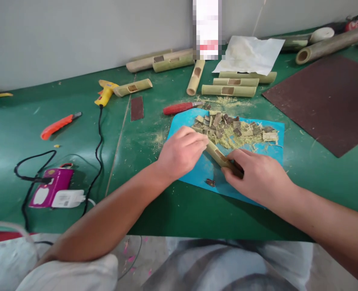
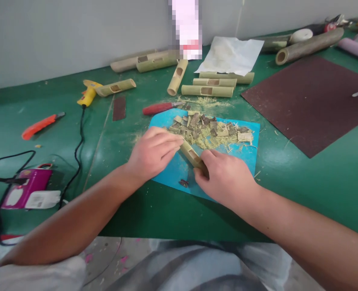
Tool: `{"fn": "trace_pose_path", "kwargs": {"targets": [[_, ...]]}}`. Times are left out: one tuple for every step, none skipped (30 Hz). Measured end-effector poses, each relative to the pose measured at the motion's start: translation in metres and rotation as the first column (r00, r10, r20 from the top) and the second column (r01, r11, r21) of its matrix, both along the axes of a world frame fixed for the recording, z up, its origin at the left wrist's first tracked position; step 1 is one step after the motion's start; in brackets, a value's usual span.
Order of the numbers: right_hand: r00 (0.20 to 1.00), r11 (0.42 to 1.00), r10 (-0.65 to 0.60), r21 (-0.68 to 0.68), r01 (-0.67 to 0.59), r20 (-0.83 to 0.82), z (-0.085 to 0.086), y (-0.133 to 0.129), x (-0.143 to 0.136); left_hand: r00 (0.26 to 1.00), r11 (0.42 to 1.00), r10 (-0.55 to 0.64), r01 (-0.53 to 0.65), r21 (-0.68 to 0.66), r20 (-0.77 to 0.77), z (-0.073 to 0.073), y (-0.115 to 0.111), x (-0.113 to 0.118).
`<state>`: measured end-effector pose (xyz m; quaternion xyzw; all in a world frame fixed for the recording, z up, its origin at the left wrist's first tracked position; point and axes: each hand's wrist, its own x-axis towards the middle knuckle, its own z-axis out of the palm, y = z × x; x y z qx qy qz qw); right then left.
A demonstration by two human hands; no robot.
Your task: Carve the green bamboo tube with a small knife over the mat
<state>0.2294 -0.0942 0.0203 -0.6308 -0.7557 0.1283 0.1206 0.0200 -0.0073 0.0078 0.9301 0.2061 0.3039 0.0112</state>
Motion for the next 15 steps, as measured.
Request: {"fn": "trace_pose_path", "kwargs": {"targets": [[1.0,1.0,0.0,-0.002,0.0,0.006,0.0004,-0.0001,0.0,1.0,1.0,-0.011,0.011,0.004,-0.005,0.0004,-0.0001,-0.0002],[1.0,1.0,0.0,-0.004,0.0,0.013,0.0006,-0.0002,0.0,0.999,1.0,-0.03,0.03,0.006,-0.013,0.0008,-0.0002,-0.0004],[1.0,1.0,0.0,-0.005,0.001,0.016,0.0008,-0.0004,0.0001,0.999,0.999,-0.043,0.043,0.006,-0.018,0.0011,-0.0004,-0.0007],[1.0,1.0,-0.002,-0.007,0.002,0.014,0.0009,-0.0004,0.0001,0.999,0.999,-0.039,0.039,0.002,-0.017,0.0013,-0.0006,-0.0008],[1.0,1.0,-0.003,-0.009,0.003,0.008,0.0008,-0.0005,0.0002,1.0,1.0,-0.019,0.019,-0.003,-0.012,0.0014,-0.0011,-0.0008],[1.0,1.0,-0.002,-0.011,0.002,0.001,0.0006,-0.0005,0.0003,1.0,1.0,-0.001,0.001,-0.006,-0.01,0.0014,-0.0017,-0.0006],[1.0,1.0,-0.002,-0.012,0.002,-0.001,0.0004,-0.0004,0.0003,1.0,1.0,0.009,-0.009,-0.007,-0.007,0.0012,-0.0026,-0.0002],[1.0,1.0,-0.001,-0.013,0.001,0.0,0.0002,-0.0003,0.0003,1.0,1.0,0.003,-0.003,-0.007,-0.004,0.0008,-0.0035,0.0003],[1.0,1.0,0.0,-0.015,0.0,0.006,-0.0001,-0.0002,0.0002,1.0,1.0,-0.018,0.018,-0.006,-0.005,0.0004,-0.0042,0.0008],[1.0,1.0,0.001,-0.019,-0.001,0.012,-0.0003,0.0,0.0001,0.999,0.999,-0.041,0.041,-0.007,-0.009,-0.0001,-0.0043,0.0011],[1.0,1.0,0.001,-0.023,-0.001,0.015,-0.0004,0.0,0.0,0.998,0.998,-0.055,0.055,-0.01,-0.008,-0.0005,-0.0038,0.0009],[1.0,1.0,0.0,-0.025,0.0,0.016,-0.0005,0.0,-0.0001,0.999,0.999,-0.052,0.052,-0.016,0.001,-0.0006,-0.0027,0.0004],[1.0,1.0,0.0,-0.023,0.0,0.015,-0.0005,-0.0001,0.0,0.999,0.999,-0.034,0.034,-0.029,0.016,-0.0005,-0.0013,-0.0004],[1.0,1.0,0.002,-0.016,-0.001,0.015,-0.0005,-0.0003,0.0002,0.999,0.999,-0.002,0.004,-0.054,0.038,0.0,0.0,-0.0015],[1.0,1.0,0.003,-0.002,-0.003,0.017,-0.0004,-0.0006,0.0005,0.996,0.995,0.045,-0.038,-0.095,0.071,0.0008,0.0007,-0.0025]]}}
